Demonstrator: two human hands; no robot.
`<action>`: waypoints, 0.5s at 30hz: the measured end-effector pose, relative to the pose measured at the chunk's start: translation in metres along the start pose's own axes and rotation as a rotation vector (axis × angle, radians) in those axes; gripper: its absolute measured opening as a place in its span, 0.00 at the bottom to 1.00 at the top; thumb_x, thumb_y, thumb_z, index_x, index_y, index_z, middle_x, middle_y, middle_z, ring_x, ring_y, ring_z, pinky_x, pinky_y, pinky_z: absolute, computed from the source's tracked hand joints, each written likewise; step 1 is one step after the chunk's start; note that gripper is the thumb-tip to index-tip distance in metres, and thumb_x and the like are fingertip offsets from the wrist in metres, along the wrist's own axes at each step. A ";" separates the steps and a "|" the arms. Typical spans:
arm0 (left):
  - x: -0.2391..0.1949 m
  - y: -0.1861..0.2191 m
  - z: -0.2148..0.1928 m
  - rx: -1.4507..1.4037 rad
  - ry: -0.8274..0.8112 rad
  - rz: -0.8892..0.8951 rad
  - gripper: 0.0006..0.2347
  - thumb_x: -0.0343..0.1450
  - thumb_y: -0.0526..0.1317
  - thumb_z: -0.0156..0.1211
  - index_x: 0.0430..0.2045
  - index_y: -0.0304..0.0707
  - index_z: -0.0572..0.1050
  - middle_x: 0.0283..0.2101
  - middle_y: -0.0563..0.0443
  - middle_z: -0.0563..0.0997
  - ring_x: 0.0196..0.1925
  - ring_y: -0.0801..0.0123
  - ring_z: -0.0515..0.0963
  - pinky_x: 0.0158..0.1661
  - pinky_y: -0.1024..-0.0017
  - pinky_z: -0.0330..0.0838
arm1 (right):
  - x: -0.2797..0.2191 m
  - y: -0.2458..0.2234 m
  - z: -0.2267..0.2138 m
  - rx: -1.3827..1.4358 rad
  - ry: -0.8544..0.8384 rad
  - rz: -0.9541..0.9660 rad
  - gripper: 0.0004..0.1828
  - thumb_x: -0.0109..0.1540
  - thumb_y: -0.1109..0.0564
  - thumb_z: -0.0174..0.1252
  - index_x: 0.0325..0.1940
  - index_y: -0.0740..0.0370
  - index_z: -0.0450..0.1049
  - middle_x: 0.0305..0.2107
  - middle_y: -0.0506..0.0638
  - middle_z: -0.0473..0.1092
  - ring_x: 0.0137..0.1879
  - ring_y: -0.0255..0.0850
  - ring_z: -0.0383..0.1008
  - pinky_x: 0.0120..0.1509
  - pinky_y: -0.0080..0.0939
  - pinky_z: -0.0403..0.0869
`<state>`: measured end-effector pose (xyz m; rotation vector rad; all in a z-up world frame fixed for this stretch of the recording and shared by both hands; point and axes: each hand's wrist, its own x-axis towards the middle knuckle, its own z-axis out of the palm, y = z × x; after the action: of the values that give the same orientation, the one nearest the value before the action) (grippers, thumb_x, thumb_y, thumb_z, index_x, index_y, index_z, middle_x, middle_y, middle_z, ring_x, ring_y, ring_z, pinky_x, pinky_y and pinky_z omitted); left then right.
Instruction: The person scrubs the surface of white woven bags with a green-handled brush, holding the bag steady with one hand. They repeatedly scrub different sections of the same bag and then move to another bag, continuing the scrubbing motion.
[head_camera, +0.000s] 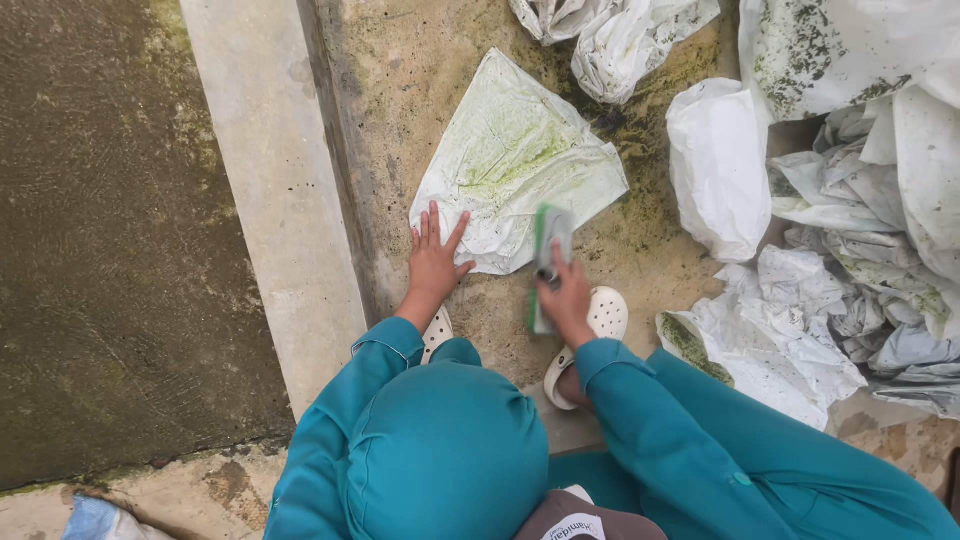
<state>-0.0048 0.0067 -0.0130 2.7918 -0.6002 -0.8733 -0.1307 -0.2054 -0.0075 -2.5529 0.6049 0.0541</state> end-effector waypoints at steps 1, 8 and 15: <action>0.001 0.001 0.001 -0.007 0.001 -0.006 0.38 0.67 0.61 0.54 0.69 0.68 0.38 0.72 0.32 0.36 0.74 0.46 0.42 0.69 0.52 0.42 | -0.018 0.001 0.010 -0.004 -0.005 -0.007 0.38 0.54 0.47 0.65 0.68 0.43 0.63 0.34 0.56 0.62 0.37 0.61 0.71 0.39 0.59 0.72; -0.006 -0.014 -0.013 -0.133 0.036 0.004 0.47 0.61 0.63 0.62 0.70 0.60 0.36 0.73 0.41 0.42 0.74 0.55 0.48 0.69 0.59 0.47 | -0.015 0.002 0.025 0.043 0.093 0.029 0.37 0.54 0.41 0.62 0.67 0.38 0.64 0.31 0.53 0.62 0.37 0.59 0.70 0.38 0.59 0.71; -0.016 -0.005 -0.044 -0.625 0.106 -0.134 0.39 0.69 0.57 0.54 0.70 0.42 0.40 0.69 0.35 0.56 0.71 0.54 0.56 0.67 0.57 0.52 | 0.033 -0.047 -0.008 0.385 0.058 0.058 0.34 0.60 0.49 0.61 0.70 0.39 0.61 0.35 0.48 0.63 0.39 0.42 0.68 0.43 0.41 0.70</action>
<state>0.0101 0.0189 0.0295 2.2994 -0.0914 -0.7624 -0.0816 -0.1863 0.0162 -2.1703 0.6430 -0.1068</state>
